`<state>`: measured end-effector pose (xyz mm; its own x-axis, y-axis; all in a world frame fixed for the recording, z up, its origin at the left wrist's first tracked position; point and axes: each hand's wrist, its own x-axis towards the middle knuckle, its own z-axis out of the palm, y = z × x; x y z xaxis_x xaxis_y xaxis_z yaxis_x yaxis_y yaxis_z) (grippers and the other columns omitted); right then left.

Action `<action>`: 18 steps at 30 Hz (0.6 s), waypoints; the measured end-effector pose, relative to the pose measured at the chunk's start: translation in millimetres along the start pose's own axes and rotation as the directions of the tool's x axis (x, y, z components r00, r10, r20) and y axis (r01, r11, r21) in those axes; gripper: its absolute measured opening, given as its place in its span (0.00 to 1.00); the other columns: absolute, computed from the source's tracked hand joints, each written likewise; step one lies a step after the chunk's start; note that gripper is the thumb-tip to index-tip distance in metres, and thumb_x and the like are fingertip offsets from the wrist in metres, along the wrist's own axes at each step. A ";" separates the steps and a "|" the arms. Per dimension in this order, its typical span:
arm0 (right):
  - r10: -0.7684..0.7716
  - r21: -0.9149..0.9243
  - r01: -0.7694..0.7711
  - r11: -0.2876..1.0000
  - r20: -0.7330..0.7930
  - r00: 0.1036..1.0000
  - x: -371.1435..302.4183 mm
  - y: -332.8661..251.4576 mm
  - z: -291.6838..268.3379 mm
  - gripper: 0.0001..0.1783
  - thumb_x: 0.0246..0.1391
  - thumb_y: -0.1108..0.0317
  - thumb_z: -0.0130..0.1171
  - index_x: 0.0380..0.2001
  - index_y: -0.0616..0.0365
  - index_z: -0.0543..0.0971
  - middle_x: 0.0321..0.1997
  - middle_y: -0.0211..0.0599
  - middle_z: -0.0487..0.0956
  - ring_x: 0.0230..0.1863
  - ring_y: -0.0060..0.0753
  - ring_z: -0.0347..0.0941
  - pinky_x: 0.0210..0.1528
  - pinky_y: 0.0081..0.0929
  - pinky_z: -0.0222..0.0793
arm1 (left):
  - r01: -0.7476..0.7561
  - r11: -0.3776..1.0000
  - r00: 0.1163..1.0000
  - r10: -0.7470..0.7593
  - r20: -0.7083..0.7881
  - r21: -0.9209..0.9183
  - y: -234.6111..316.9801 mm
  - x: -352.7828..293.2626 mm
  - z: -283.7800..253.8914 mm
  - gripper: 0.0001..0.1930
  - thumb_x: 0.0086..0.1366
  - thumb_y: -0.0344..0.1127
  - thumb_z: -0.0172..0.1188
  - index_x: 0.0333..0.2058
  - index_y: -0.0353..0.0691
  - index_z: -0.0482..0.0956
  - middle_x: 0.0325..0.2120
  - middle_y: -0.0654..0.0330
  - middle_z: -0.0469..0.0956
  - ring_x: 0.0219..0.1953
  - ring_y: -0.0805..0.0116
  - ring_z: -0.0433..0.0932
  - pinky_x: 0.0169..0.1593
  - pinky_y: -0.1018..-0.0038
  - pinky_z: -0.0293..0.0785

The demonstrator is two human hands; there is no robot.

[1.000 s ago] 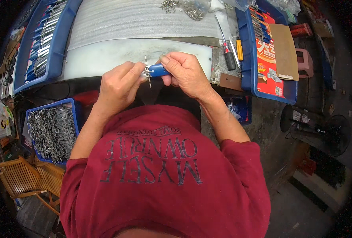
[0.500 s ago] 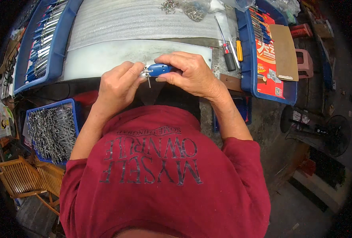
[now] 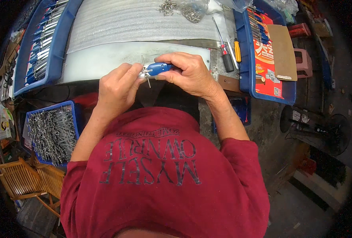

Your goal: Assembling small metal clips with white plastic parts at a manual workstation using a blue applicator tool.

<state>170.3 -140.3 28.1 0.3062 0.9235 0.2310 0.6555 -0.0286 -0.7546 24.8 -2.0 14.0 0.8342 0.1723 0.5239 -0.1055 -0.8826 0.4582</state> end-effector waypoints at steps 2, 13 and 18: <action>0.011 0.033 -0.011 0.999 0.015 1.000 0.7 0.8 -0.9 0.18 0.37 0.65 0.63 0.34 0.62 0.75 0.31 0.37 0.76 0.32 0.29 0.72 0.32 0.20 0.67 | -0.006 1.000 1.000 0.006 0.002 0.000 -0.4 -0.1 0.1 0.13 0.47 0.31 0.58 0.33 0.38 0.70 0.19 0.59 0.65 0.20 0.63 0.70 0.22 0.71 0.66; 0.029 0.065 -0.031 0.997 0.027 0.999 1.4 3.7 -0.6 0.18 0.38 0.66 0.62 0.35 0.63 0.75 0.32 0.37 0.76 0.31 0.24 0.72 0.31 0.18 0.67 | -0.001 1.000 1.000 0.001 -0.005 0.017 -0.4 0.0 0.7 0.13 0.47 0.31 0.58 0.33 0.37 0.70 0.18 0.59 0.65 0.20 0.63 0.70 0.22 0.71 0.66; 0.021 0.048 -0.021 0.999 -0.010 1.000 -1.5 8.5 1.5 0.18 0.39 0.66 0.62 0.35 0.63 0.75 0.32 0.37 0.76 0.32 0.26 0.72 0.33 0.19 0.67 | 0.023 1.000 1.000 -0.023 -0.007 0.022 1.2 -0.2 1.8 0.12 0.47 0.31 0.58 0.32 0.37 0.70 0.19 0.59 0.66 0.20 0.63 0.70 0.22 0.71 0.67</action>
<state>174.4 -141.4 20.4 0.3270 0.9187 0.2214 0.6150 -0.0290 -0.7880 25.5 -3.9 13.2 0.8325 0.1953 0.5185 -0.0749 -0.8876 0.4544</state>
